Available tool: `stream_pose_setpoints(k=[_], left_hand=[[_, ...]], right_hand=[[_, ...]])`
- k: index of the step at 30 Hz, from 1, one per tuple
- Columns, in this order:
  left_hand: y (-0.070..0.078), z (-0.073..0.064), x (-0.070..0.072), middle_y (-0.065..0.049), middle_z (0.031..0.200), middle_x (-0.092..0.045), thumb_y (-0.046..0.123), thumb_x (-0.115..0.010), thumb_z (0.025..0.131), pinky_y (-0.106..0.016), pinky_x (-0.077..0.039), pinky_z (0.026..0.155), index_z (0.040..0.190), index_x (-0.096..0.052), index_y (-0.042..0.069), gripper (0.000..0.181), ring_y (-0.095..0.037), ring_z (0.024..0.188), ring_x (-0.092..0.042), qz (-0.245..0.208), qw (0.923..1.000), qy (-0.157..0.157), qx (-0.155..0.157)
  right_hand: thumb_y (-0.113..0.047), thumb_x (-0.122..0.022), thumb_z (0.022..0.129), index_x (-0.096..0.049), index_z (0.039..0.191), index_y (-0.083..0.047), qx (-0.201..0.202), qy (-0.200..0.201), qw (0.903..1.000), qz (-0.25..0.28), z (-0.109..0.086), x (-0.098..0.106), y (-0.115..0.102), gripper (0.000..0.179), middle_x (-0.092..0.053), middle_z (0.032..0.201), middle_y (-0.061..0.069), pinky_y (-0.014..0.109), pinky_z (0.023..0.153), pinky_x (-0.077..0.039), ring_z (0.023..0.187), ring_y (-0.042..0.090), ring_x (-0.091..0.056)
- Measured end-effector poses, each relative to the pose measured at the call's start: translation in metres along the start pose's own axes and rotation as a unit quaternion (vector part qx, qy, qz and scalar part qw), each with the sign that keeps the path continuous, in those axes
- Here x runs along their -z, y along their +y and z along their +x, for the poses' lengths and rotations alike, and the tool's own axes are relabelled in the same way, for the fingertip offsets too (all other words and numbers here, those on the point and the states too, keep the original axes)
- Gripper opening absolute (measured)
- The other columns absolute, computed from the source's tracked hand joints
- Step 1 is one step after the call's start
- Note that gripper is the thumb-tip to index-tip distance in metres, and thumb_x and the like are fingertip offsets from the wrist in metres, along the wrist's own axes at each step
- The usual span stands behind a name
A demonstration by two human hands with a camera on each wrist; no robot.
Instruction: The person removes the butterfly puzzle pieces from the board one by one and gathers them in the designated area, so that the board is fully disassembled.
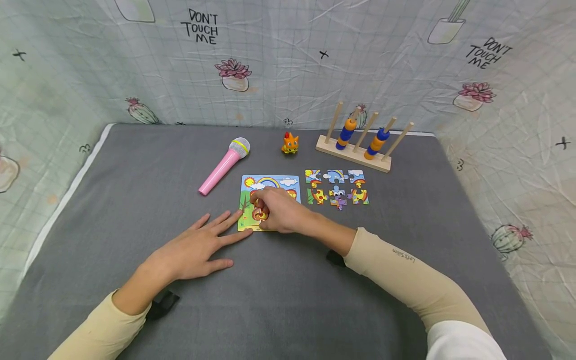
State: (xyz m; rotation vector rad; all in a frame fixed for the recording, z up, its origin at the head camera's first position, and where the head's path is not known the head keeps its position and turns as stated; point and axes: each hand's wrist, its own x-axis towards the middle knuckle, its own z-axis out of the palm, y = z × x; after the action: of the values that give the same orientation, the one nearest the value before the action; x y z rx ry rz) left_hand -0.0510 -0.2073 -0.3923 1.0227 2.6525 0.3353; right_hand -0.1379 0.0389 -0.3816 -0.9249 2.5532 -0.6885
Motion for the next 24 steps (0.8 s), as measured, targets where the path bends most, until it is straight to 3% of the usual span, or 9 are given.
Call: stream_pose_setpoints(k=[6, 24], left_hand=[[0.0, 0.0, -0.0002, -0.006, 0.175, -0.019, 0.043, -0.072, 0.097, -0.072, -0.027, 0.12, 0.161, -0.039, 0.038, 0.072, -0.037, 0.158, -0.028, -0.001, 1.0, 0.002, -0.001], [-0.0001, -0.0006, 0.0019, -0.006, 0.176, -0.018, 0.043, -0.072, 0.097, -0.072, -0.026, 0.12, 0.161, -0.038, 0.038, 0.073, -0.038, 0.158, -0.027, -0.005, 1.0, -0.001, -0.001]], right_hand=[[-0.011, -0.09, 0.077, -0.068, 0.124, -0.006, -0.003, 0.007, 0.9999, 0.012, 0.0017, -0.0013, 0.0031, 0.052, -0.067, 0.1, 0.002, 0.024, 0.079, -0.051, 0.089, 0.013, -0.061], [-0.001, -0.086, 0.076, -0.07, 0.124, -0.007, -0.027, 0.017, 0.9962, 0.081, -0.0064, 0.0041, 0.007, 0.051, -0.071, 0.096, 0.002, 0.025, 0.077, -0.053, 0.079, 0.007, -0.068]])
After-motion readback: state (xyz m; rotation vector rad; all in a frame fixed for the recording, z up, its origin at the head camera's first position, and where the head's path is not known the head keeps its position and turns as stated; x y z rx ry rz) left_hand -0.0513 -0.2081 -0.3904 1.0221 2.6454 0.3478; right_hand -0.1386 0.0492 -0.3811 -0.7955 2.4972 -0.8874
